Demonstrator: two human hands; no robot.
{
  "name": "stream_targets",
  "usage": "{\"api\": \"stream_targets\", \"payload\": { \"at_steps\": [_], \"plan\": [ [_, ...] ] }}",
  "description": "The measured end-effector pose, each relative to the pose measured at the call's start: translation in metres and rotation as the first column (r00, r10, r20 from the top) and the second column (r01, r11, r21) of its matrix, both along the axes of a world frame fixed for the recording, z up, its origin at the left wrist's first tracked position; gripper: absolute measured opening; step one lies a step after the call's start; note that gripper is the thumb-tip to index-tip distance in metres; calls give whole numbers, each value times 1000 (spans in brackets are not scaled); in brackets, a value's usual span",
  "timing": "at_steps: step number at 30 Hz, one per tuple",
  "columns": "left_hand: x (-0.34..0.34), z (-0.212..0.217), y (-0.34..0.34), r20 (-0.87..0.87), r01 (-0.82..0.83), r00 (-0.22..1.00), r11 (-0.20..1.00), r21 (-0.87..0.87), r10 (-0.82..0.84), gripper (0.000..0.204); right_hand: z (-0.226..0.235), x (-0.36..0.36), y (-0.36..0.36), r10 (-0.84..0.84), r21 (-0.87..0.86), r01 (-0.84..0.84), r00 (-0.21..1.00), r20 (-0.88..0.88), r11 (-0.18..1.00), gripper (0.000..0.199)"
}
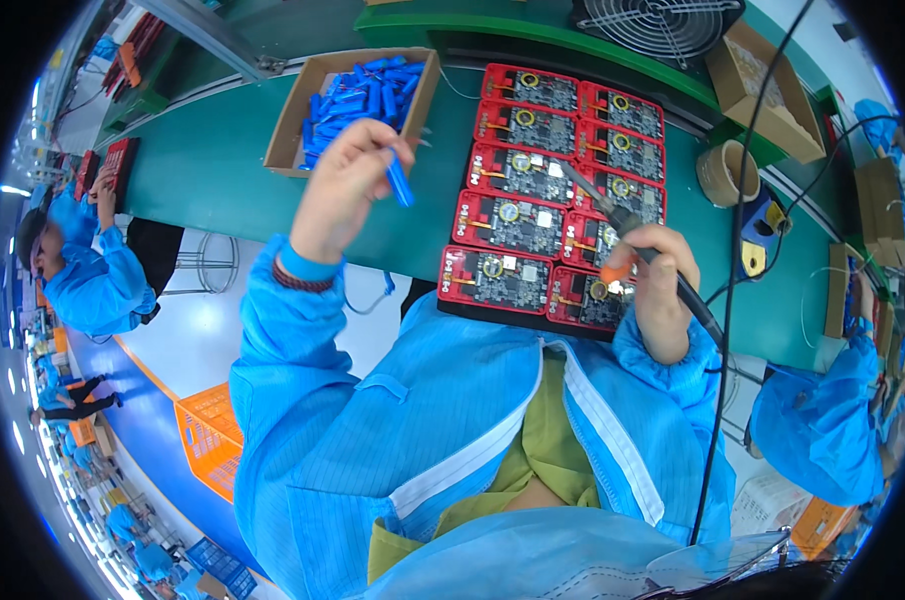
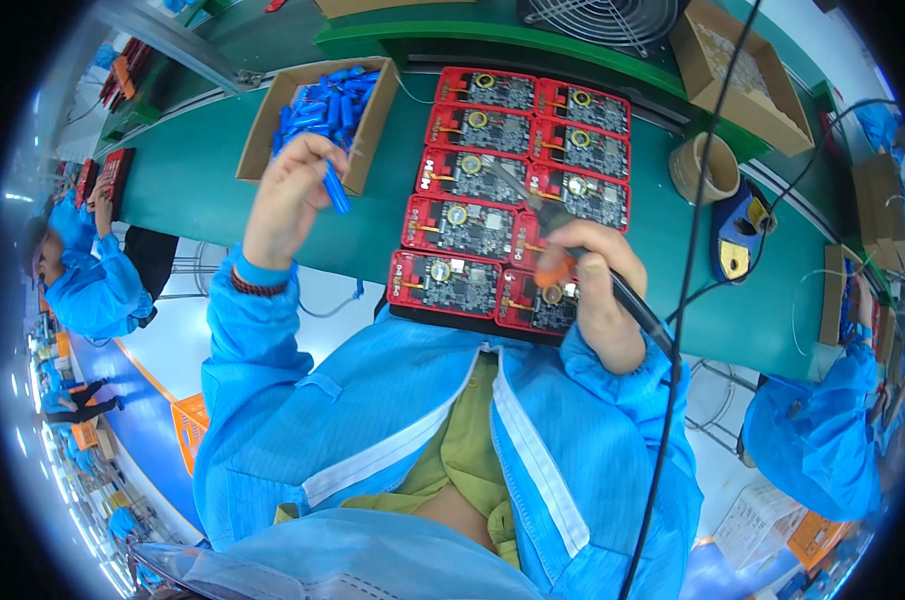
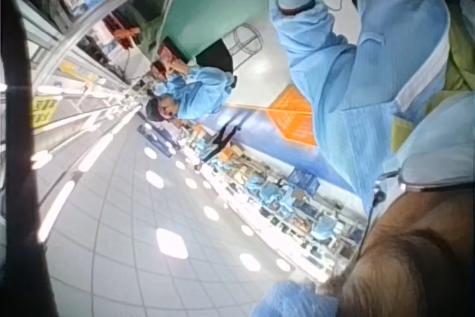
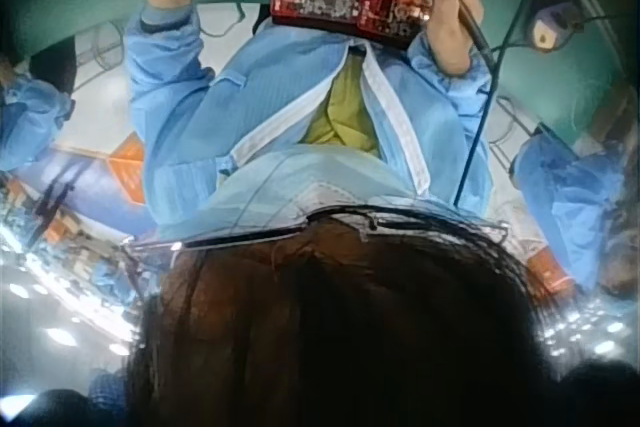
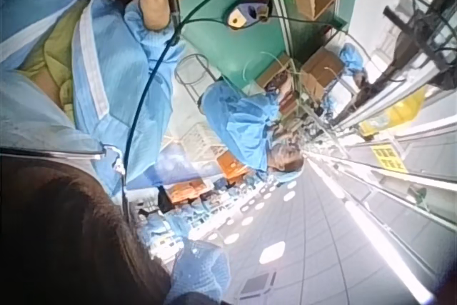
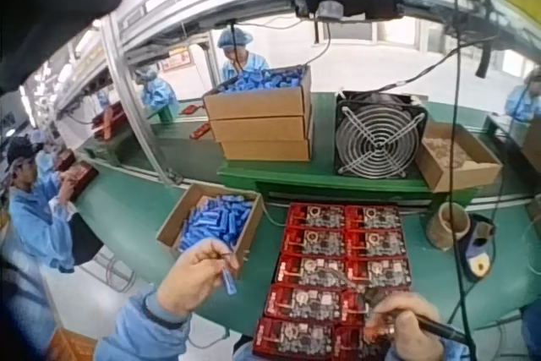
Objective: The person carries a tray of circuit boards to their workstation, then installs cylindrical batteries onto the boards and solders them using a soldering iron and solder wire.
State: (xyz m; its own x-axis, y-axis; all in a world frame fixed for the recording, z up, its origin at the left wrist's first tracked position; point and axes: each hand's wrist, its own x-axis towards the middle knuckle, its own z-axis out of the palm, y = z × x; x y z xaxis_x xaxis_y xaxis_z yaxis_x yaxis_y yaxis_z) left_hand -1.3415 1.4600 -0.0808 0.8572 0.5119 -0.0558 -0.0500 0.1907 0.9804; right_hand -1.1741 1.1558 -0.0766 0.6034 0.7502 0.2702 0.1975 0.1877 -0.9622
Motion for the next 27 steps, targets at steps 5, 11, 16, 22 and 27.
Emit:
{"api": "stream_targets", "payload": {
  "at_steps": [5,11,16,22,27],
  "plan": [
    [38,-14,-78,48,177,984,908,-379,-172,12,7,6,23,89,-171,-63,985,150,983,28],
    [75,-23,-136,84,243,970,908,-341,-228,11,-8,16,25,23,-68,-7,973,229,998,36],
    [79,-25,-142,93,286,957,950,-123,-276,11,-12,20,18,-35,-34,46,960,278,998,29],
    [64,-20,-132,200,396,918,816,-422,-342,13,-7,10,21,-5,17,0,952,306,1000,27],
    [62,-26,-126,222,572,814,674,-466,-537,13,-7,13,17,73,80,-108,932,356,991,30]
  ]
}}
